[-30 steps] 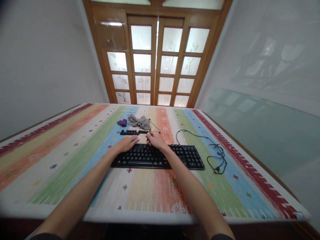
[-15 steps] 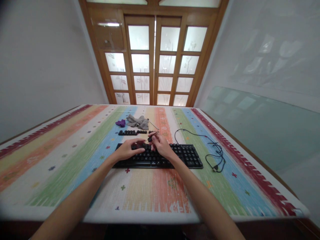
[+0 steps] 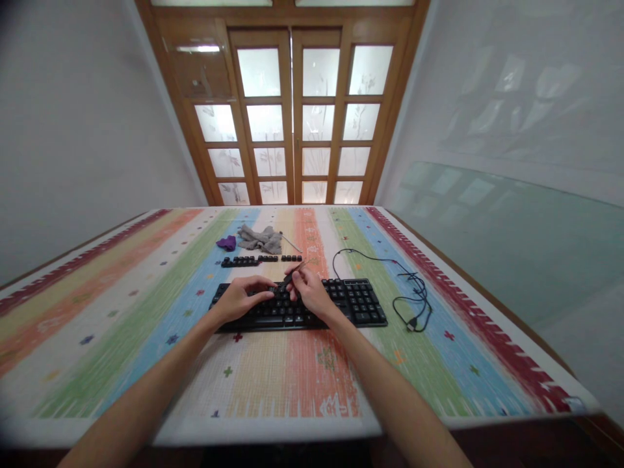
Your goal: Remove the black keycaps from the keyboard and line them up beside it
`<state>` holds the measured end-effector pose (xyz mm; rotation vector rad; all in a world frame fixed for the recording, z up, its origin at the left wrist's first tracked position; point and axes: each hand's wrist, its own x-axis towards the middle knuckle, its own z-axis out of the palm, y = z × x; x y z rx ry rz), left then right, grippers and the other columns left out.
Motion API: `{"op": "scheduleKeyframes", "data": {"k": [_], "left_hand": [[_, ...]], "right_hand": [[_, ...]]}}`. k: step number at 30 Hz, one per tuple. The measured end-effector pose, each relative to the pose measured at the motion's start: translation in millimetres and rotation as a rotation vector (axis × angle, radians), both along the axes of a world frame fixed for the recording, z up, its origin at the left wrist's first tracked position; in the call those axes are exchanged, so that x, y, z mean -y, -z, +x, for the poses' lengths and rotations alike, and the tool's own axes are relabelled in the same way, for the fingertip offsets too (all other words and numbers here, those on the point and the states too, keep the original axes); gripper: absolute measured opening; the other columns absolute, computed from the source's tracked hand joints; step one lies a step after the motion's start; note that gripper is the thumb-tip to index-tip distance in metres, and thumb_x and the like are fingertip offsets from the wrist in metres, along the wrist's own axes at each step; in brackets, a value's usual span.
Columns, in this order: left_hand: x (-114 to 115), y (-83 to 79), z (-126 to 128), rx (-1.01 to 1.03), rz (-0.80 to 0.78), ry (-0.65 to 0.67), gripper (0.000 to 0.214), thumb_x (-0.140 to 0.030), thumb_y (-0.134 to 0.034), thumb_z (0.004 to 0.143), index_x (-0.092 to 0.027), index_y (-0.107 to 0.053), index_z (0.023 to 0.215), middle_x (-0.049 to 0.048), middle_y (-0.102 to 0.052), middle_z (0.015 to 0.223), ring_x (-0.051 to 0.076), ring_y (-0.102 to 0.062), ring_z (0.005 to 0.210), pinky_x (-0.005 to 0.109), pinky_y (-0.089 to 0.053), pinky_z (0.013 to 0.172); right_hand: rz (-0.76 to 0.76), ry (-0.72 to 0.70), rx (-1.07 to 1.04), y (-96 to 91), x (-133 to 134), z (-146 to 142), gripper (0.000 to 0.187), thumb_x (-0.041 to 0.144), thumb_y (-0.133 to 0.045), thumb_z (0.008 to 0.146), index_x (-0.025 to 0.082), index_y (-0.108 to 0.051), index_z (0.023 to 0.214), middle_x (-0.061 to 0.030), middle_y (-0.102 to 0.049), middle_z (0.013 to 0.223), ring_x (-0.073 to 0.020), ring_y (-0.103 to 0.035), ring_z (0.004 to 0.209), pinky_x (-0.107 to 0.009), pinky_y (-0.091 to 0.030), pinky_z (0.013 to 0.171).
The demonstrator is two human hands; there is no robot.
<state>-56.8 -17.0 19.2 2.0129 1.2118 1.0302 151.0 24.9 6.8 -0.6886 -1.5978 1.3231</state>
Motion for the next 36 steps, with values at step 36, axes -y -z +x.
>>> {"op": "scheduleKeyframes", "data": {"k": [36], "left_hand": [[-95, 7.3, -40, -0.766, 0.274, -0.187, 0.01, -0.024, -0.064, 0.079, -0.019, -0.072, 0.079, 0.0071, -0.059, 0.099, 0.024, -0.057, 0.098, 0.037, -0.048, 0.089]], "right_hand": [[-0.021, 0.143, -0.086, -7.2, 3, 2, 0.053, 0.066, -0.057, 0.08, 0.015, -0.057, 0.095, 0.0023, -0.059, 0.062, -0.0085, -0.052, 0.043, -0.022, -0.043, 0.044]]}}
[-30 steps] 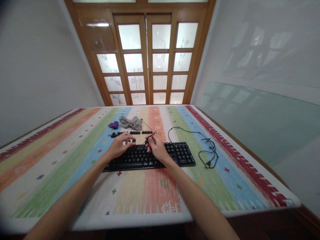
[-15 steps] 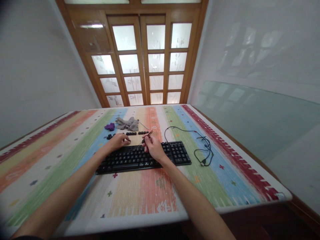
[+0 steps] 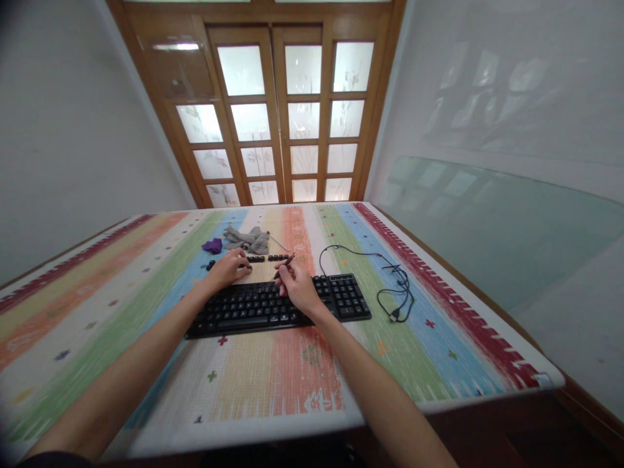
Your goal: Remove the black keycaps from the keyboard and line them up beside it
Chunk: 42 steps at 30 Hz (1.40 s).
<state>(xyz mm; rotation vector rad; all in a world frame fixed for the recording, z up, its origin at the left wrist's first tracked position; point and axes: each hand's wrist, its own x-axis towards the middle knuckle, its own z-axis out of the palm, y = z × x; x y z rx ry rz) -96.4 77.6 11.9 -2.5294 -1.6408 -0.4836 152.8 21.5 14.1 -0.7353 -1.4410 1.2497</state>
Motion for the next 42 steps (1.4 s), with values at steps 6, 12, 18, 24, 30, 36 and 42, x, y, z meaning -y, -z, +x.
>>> {"op": "scheduleKeyframes", "data": {"k": [6, 12, 18, 24, 30, 36, 42], "left_hand": [[-4, -0.3, -1, -0.002, 0.007, -0.029, 0.01, -0.025, -0.062, 0.08, -0.02, -0.071, 0.08, 0.0073, -0.056, 0.103, 0.025, -0.056, 0.1, 0.038, -0.048, 0.089], [-6, -0.2, -2, -0.057, 0.013, -0.047, 0.011, -0.025, -0.061, 0.082, -0.019, -0.07, 0.08, 0.0082, -0.056, 0.104, 0.025, -0.056, 0.1, 0.039, -0.048, 0.09], [-7, 0.3, -4, -0.058, 0.028, -0.048, 0.01, -0.023, -0.06, 0.082, -0.019, -0.07, 0.081, 0.0085, -0.057, 0.106, 0.026, -0.057, 0.101, 0.039, -0.048, 0.09], [-9, 1.1, -5, -0.08, 0.039, -0.038, 0.01, -0.022, -0.06, 0.082, -0.019, -0.069, 0.082, 0.0085, -0.057, 0.106, 0.026, -0.056, 0.102, 0.039, -0.048, 0.091], [-8, 1.4, -10, -0.075, 0.052, -0.037, 0.013, -0.023, -0.064, 0.079, -0.019, -0.068, 0.091, 0.0093, -0.056, 0.112, 0.028, -0.055, 0.107, 0.041, -0.048, 0.093], [-7, 0.7, -21, -0.072, 0.049, -0.065, 0.02, -0.022, -0.067, 0.077, -0.019, -0.067, 0.097, 0.0098, -0.057, 0.112, 0.029, -0.055, 0.111, 0.042, -0.048, 0.096], [-8, 1.0, -23, -0.051, 0.049, -0.065, 0.016, -0.024, -0.068, 0.077, -0.021, -0.066, 0.093, 0.0089, -0.057, 0.112, 0.029, -0.054, 0.111, 0.042, -0.048, 0.096]], "right_hand": [[-0.013, -0.007, 0.006, 0.1, 0, 1, 0.053, 0.066, -0.057, 0.08, 0.015, -0.058, 0.096, 0.002, -0.059, 0.063, -0.0085, -0.052, 0.043, -0.022, -0.043, 0.044], [-0.007, -0.007, 0.012, 1.6, 0, 1, 0.052, 0.064, -0.057, 0.081, 0.015, -0.058, 0.096, 0.0021, -0.059, 0.064, -0.0083, -0.052, 0.043, -0.022, -0.042, 0.043], [-0.001, -0.018, 0.02, 2.2, -1, 1, 0.05, 0.063, -0.057, 0.082, 0.015, -0.058, 0.097, 0.002, -0.059, 0.064, -0.0085, -0.053, 0.043, -0.022, -0.042, 0.043], [-0.005, -0.013, 0.03, 1.8, -1, 1, 0.05, 0.064, -0.057, 0.082, 0.016, -0.058, 0.096, 0.0016, -0.06, 0.064, -0.0087, -0.053, 0.044, -0.022, -0.042, 0.043], [-0.002, -0.017, 0.036, 1.9, -1, 1, 0.051, 0.065, -0.057, 0.082, 0.016, -0.058, 0.096, 0.0016, -0.059, 0.064, -0.009, -0.053, 0.044, -0.023, -0.043, 0.044], [-0.013, -0.007, 0.027, 2.9, -1, 0, 0.052, 0.066, -0.057, 0.08, 0.016, -0.058, 0.096, 0.0021, -0.059, 0.063, -0.0083, -0.051, 0.043, -0.022, -0.041, 0.043], [-0.01, -0.006, 0.032, 1.9, -1, 1, 0.053, 0.066, -0.057, 0.08, 0.016, -0.057, 0.096, 0.0024, -0.059, 0.064, -0.0085, -0.052, 0.044, -0.022, -0.042, 0.044]]}}
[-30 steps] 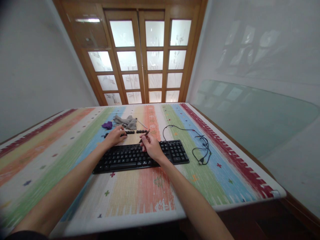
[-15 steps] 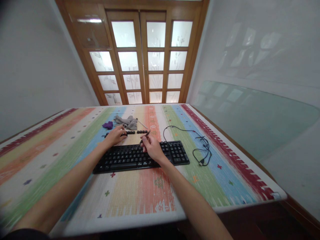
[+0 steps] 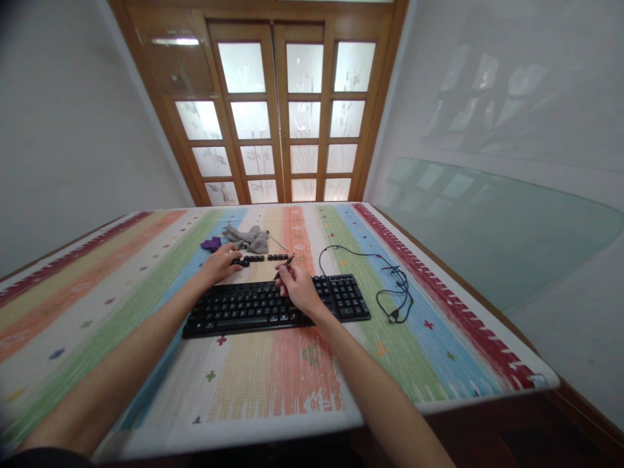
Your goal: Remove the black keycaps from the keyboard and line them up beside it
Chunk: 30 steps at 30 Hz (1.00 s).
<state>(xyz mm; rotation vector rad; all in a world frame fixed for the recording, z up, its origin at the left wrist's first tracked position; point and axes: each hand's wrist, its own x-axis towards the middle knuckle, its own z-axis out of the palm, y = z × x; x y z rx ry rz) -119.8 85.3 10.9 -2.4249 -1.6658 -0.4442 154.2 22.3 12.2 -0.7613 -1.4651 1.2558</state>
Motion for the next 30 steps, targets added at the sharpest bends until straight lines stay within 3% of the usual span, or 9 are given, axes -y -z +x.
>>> {"op": "scheduleKeyframes", "data": {"k": [30], "left_hand": [[-2, 2.9, 8, 0.008, 0.007, -0.038, 0.021, -0.031, -0.067, 0.08, -0.02, -0.066, 0.098, 0.0103, -0.058, 0.112, 0.03, -0.055, 0.109, 0.042, -0.048, 0.094]], "right_hand": [[0.005, 0.004, 0.002, 0.6, -1, 0, 0.051, 0.066, -0.057, 0.08, 0.017, -0.058, 0.095, 0.0028, -0.059, 0.063, -0.0085, -0.053, 0.044, -0.022, -0.041, 0.043]]}}
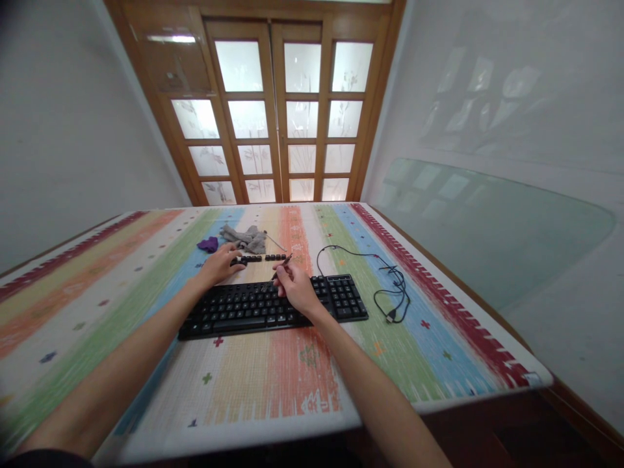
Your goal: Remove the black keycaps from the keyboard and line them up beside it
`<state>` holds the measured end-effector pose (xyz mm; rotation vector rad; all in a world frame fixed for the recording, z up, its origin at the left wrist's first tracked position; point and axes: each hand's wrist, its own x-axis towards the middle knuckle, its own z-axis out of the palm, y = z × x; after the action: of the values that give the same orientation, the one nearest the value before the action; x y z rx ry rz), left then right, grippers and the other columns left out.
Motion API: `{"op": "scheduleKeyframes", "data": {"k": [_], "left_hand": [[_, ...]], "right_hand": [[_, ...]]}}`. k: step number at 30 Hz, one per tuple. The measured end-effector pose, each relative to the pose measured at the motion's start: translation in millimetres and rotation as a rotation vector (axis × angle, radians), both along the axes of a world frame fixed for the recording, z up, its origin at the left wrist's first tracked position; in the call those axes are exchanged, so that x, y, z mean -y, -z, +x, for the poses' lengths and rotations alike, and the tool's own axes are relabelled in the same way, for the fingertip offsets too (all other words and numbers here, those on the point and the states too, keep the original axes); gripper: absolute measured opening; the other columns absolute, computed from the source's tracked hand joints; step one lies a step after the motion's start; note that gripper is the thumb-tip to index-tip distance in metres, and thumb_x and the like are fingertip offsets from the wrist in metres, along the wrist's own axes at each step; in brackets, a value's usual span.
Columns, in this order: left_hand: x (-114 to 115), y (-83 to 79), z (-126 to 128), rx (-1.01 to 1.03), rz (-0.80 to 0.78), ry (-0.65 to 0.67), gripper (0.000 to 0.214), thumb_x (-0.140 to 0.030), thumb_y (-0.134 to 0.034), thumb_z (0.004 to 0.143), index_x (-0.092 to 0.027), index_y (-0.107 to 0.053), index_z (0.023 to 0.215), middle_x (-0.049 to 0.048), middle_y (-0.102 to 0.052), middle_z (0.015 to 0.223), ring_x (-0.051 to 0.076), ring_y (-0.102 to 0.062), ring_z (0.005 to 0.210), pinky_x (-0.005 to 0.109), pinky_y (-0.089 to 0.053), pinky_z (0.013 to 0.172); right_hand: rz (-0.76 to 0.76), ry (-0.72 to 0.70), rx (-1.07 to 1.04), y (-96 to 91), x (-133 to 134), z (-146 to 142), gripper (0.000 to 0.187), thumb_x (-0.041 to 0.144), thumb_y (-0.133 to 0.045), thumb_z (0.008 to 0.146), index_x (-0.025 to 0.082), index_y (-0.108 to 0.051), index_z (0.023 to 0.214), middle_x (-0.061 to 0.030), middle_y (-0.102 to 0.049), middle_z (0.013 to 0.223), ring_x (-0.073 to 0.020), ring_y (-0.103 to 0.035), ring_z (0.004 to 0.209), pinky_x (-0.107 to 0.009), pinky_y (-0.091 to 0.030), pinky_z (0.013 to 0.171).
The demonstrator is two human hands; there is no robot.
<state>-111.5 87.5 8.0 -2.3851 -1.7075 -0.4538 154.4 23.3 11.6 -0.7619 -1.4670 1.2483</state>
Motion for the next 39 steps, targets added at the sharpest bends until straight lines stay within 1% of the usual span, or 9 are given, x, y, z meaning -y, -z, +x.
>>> {"op": "scheduleKeyframes", "data": {"k": [11, 19, 26, 29, 33, 37, 39], "left_hand": [[4, -1.9, -11, -0.001, -0.014, -0.029, 0.019, -0.031, -0.07, 0.079, -0.02, -0.067, 0.093, 0.0107, -0.058, 0.111, 0.031, -0.055, 0.11, 0.042, -0.048, 0.095], [3, 2.7, -15, 0.022, 0.031, -0.035, 0.022, -0.032, -0.069, 0.079, -0.022, -0.065, 0.098, 0.0103, -0.059, 0.112, 0.03, -0.054, 0.112, 0.042, -0.048, 0.097], [7, 1.0, -17, 0.017, 0.029, -0.048, 0.023, -0.032, -0.069, 0.078, -0.021, -0.066, 0.098, 0.0115, -0.058, 0.114, 0.031, -0.053, 0.11, 0.043, -0.047, 0.095], [16, 0.2, -18, 0.027, 0.042, -0.049, 0.023, -0.033, -0.068, 0.08, -0.021, -0.066, 0.099, 0.0105, -0.059, 0.113, 0.03, -0.054, 0.108, 0.042, -0.047, 0.095], [38, -0.3, -12, 0.101, 0.046, -0.027, 0.021, -0.033, -0.058, 0.087, -0.019, -0.066, 0.1, 0.0103, -0.062, 0.107, 0.028, -0.056, 0.105, 0.042, -0.047, 0.095], [62, -2.3, 7, 0.227, 0.022, 0.072, 0.029, -0.041, -0.049, 0.094, -0.019, -0.068, 0.096, 0.0082, -0.066, 0.102, 0.025, -0.058, 0.104, 0.04, -0.045, 0.097], [73, -3.5, 19, 0.277, -0.002, 0.128, 0.033, -0.043, -0.046, 0.096, -0.019, -0.068, 0.1, 0.0083, -0.067, 0.105, 0.024, -0.059, 0.104, 0.039, -0.046, 0.096]], "right_hand": [[0.006, 0.001, 0.017, -1.0, 1, 0, 0.051, 0.065, -0.057, 0.081, 0.016, -0.058, 0.095, 0.0023, -0.059, 0.064, -0.0084, -0.052, 0.043, -0.022, -0.041, 0.043], [0.027, 0.005, 0.018, -1.5, -1, 2, 0.051, 0.066, -0.056, 0.081, 0.017, -0.058, 0.096, 0.0024, -0.06, 0.063, -0.0092, -0.053, 0.044, -0.022, -0.042, 0.043], [0.036, 0.011, 0.021, -2.9, 0, 2, 0.05, 0.065, -0.056, 0.082, 0.017, -0.058, 0.096, 0.0023, -0.059, 0.064, -0.0091, -0.053, 0.044, -0.022, -0.043, 0.043], [0.051, 0.017, 0.031, -1.6, 1, 2, 0.048, 0.063, -0.054, 0.084, 0.017, -0.057, 0.096, 0.0024, -0.059, 0.064, -0.0087, -0.052, 0.044, -0.022, -0.042, 0.044], [0.113, 0.014, 0.104, 2.4, 0, 1, 0.043, 0.058, -0.051, 0.088, 0.017, -0.058, 0.098, 0.0018, -0.059, 0.068, -0.0085, -0.052, 0.045, -0.023, -0.042, 0.047], [0.171, 0.0, 0.178, 5.6, 0, -1, 0.037, 0.051, -0.048, 0.092, 0.017, -0.058, 0.103, 0.0007, -0.061, 0.071, -0.0095, -0.054, 0.047, -0.024, -0.043, 0.05], [0.193, -0.006, 0.212, 6.2, 0, -4, 0.035, 0.048, -0.048, 0.093, 0.017, -0.057, 0.103, 0.0005, -0.061, 0.071, -0.0099, -0.054, 0.048, -0.025, -0.043, 0.051]]}}
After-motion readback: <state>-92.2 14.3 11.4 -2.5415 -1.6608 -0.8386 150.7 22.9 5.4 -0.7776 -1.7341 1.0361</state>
